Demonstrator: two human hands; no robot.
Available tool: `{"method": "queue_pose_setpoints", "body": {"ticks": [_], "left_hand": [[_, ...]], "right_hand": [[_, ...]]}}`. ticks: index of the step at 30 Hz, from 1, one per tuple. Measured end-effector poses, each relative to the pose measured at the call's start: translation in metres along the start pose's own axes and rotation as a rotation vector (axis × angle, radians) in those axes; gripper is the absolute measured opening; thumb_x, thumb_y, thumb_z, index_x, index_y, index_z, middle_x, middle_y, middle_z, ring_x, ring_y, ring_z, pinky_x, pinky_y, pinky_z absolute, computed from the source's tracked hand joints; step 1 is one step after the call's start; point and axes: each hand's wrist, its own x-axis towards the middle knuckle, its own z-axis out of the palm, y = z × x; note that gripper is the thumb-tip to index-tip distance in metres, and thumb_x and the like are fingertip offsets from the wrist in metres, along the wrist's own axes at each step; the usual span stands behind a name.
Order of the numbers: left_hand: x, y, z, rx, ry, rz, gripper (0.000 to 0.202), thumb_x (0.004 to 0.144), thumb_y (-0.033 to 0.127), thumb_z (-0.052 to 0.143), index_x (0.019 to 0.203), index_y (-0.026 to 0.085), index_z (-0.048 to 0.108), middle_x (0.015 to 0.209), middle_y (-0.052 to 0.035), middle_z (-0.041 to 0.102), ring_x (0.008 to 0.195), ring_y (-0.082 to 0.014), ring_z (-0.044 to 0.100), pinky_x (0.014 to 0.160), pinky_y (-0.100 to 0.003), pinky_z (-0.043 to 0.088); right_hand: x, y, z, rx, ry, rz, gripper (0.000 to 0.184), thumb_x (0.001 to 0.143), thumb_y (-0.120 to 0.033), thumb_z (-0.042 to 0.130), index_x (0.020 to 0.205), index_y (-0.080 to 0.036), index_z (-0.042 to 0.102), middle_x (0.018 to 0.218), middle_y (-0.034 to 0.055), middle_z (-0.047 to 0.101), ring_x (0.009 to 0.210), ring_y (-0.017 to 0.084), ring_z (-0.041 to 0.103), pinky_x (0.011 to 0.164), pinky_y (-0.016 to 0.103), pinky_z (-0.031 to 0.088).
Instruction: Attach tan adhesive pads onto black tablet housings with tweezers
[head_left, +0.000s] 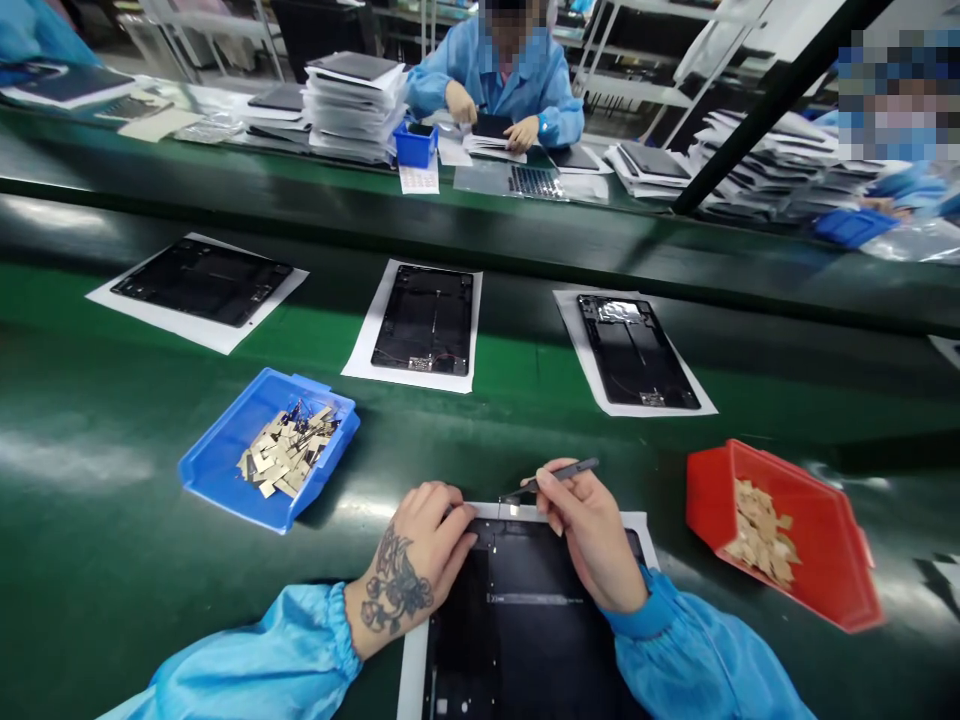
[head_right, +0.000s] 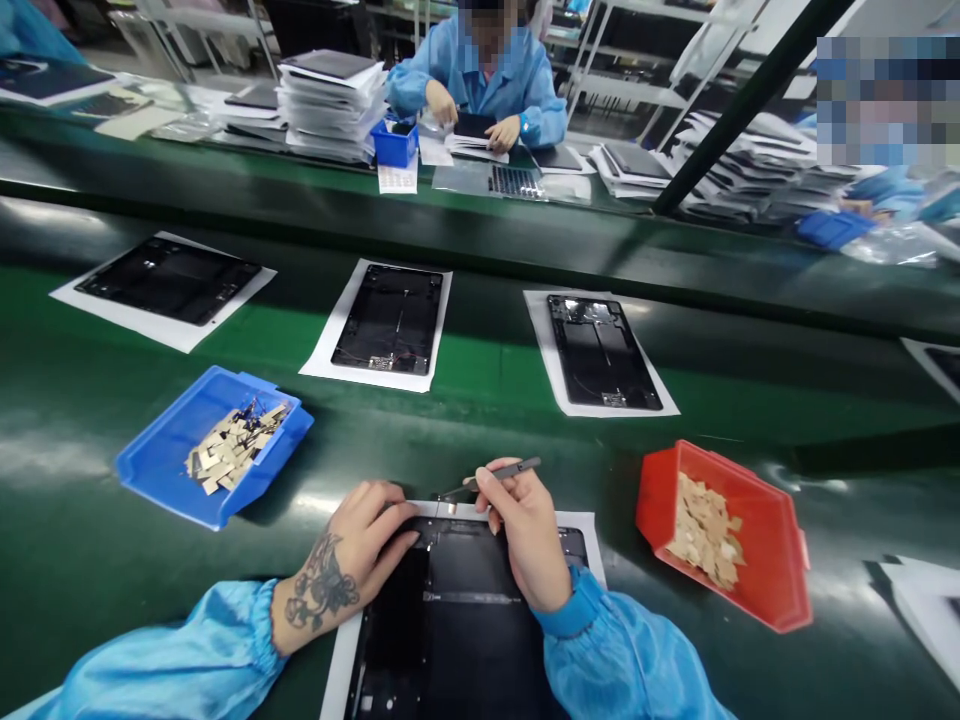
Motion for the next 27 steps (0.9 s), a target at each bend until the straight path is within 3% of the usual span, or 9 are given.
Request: {"method": "queue_pose_setpoints", "body": {"ticks": [7, 14, 21, 27], "left_hand": [[-0.003, -0.002, 0.002, -0.039, -0.019, 0.007, 0.013, 0.087, 0.013, 0.051, 0.098, 0.016, 0.055, 0.098, -0.0078, 0.052, 0.093, -0.0233, 0.047, 0.079, -0.040, 0.043], [-0.001, -0.002, 0.002, -0.056, -0.013, 0.017, 0.009, 0.087, 0.012, 0.050, 0.093, 0.016, 0.055, 0.096, -0.0073, 0.052, 0.095, -0.0235, 0.047, 0.081, -0.040, 0.043], [0.003, 0.001, -0.007, -0.166, -0.107, -0.024, 0.010, 0.089, 0.012, 0.048, 0.082, 0.017, 0.055, 0.092, -0.0055, 0.053, 0.092, -0.0213, 0.047, 0.081, -0.038, 0.042], [0.003, 0.003, -0.009, -0.153, -0.120, -0.030, 0.007, 0.087, 0.015, 0.053, 0.080, 0.017, 0.053, 0.095, -0.0053, 0.053, 0.095, -0.0218, 0.048, 0.083, -0.038, 0.041]], "right_hand": [[0.002, 0.003, -0.003, 0.003, -0.006, -0.008, 0.033, 0.078, -0.041, 0.073, 0.088, -0.017, 0.054, 0.057, -0.0037, 0.056, 0.046, 0.006, 0.041, 0.040, 0.014, 0.031], [0.003, 0.008, -0.003, -0.008, -0.016, -0.040, 0.030, 0.078, -0.039, 0.073, 0.086, -0.017, 0.054, 0.069, -0.0003, 0.062, 0.051, 0.007, 0.047, 0.040, 0.015, 0.032], [0.004, 0.009, -0.001, -0.012, -0.012, -0.060, 0.030, 0.078, -0.040, 0.073, 0.084, -0.018, 0.055, 0.069, -0.0006, 0.062, 0.051, 0.008, 0.049, 0.039, 0.016, 0.032], [0.004, 0.010, 0.000, -0.024, -0.019, -0.069, 0.030, 0.078, -0.040, 0.072, 0.084, -0.017, 0.055, 0.065, -0.0009, 0.061, 0.048, 0.007, 0.046, 0.039, 0.016, 0.032]]}}
